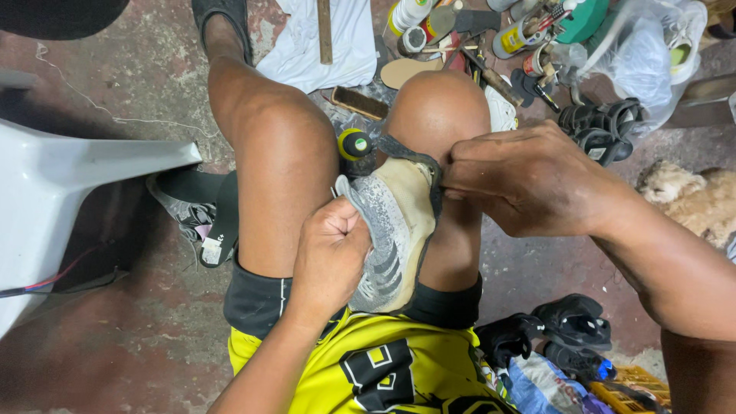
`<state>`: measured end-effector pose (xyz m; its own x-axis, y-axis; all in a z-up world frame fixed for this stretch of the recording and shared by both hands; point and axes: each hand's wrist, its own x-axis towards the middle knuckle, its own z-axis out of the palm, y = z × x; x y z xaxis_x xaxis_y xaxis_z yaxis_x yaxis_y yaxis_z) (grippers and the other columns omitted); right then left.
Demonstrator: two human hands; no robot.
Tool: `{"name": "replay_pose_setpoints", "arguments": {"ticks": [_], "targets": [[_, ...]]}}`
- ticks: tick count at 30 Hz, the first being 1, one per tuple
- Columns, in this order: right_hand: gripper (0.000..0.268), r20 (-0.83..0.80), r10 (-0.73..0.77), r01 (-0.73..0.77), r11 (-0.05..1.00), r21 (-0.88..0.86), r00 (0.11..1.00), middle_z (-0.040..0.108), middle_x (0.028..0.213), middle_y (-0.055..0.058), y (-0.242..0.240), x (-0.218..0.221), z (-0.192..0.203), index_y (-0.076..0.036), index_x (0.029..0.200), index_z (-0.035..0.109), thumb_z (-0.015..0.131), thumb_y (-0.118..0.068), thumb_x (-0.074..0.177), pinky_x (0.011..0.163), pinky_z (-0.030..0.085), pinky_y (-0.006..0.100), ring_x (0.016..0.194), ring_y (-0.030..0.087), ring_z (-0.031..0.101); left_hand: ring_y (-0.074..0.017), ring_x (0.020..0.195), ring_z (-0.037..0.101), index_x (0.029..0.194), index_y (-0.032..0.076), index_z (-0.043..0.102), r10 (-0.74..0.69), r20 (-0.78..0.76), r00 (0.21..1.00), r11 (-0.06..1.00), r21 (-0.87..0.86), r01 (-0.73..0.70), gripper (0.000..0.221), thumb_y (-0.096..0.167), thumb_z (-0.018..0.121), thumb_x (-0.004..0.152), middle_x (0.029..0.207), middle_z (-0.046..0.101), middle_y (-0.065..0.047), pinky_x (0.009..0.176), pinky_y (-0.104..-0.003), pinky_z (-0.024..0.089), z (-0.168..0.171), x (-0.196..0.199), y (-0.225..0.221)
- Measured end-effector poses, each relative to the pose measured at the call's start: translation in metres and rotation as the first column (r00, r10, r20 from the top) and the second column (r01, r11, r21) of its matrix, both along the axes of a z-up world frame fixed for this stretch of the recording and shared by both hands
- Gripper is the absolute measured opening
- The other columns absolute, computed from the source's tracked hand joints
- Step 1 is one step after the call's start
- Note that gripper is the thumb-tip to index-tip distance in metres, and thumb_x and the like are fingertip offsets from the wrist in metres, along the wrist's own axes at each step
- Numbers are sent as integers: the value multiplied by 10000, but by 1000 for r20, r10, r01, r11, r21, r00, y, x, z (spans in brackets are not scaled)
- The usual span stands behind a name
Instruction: The person sews the edge of a shoe sole using a needle and thread and applies liquid adhesive to the sole from a white bottle.
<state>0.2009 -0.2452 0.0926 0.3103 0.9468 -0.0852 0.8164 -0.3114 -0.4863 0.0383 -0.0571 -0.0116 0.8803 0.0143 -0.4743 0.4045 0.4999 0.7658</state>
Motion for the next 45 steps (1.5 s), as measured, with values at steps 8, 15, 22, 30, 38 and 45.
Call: {"name": "replay_pose_setpoints", "arguments": {"ticks": [8, 15, 22, 30, 38, 45], "targets": [[337, 18, 34, -33, 998, -45, 999, 623, 889, 43, 0, 2, 0, -113, 944, 705, 739, -20, 621, 628, 545, 382, 818, 264, 689, -25, 447, 412, 936, 19, 736, -17, -102, 995, 998, -64, 11, 228, -42, 517, 921, 603, 587, 36, 398, -235, 290, -6, 0, 2], [309, 104, 31, -10, 979, -203, 994, 637, 871, 35, 5, -4, -3, -118, 914, 669, 714, -1, 631, 567, 529, 393, 819, 249, 699, -52, 594, 590, 894, 1, 737, 51, 26, 998, 997, -53, -50, 245, -106, 520, 860, 738, 709, 17, 542, -269, 459, 1, 8, 0], [162, 159, -158, 176, 979, -107, 975, 585, 850, 95, 21, -34, 27, -30, 914, 586, 710, -89, 827, 650, 484, 416, 765, 302, 625, -352, 511, 595, 704, -38, 570, -94, 136, 986, 734, 678, -24, 149, -7, 635, 834, 626, 559, -241, 509, -413, 453, 26, 8, 6], [192, 260, -53, 106, 975, -194, 964, 575, 846, 107, 27, -24, 17, -46, 900, 593, 736, -167, 860, 702, 494, 435, 797, 327, 625, -416, 618, 645, 683, -10, 610, -107, 236, 966, 715, 693, -90, 161, 44, 633, 833, 669, 620, -238, 586, -489, 490, 21, 14, 11], [280, 431, 60, 19, 984, -176, 900, 598, 717, 69, 15, -6, 10, -73, 822, 633, 754, -313, 900, 599, 511, 407, 659, 273, 638, -427, 599, 626, 683, -8, 619, -93, 263, 960, 736, 668, -112, 205, 81, 661, 863, 643, 609, -240, 562, -500, 477, 17, 18, 10], [523, 569, -10, 140, 973, -184, 822, 554, 562, 15, 5, 5, 5, -138, 673, 623, 713, -616, 867, 541, 454, 376, 539, 248, 596, -374, 582, 638, 710, -2, 626, -59, 289, 955, 807, 578, -125, 182, 50, 652, 883, 664, 632, -213, 543, -442, 476, 11, 20, 10]]}}
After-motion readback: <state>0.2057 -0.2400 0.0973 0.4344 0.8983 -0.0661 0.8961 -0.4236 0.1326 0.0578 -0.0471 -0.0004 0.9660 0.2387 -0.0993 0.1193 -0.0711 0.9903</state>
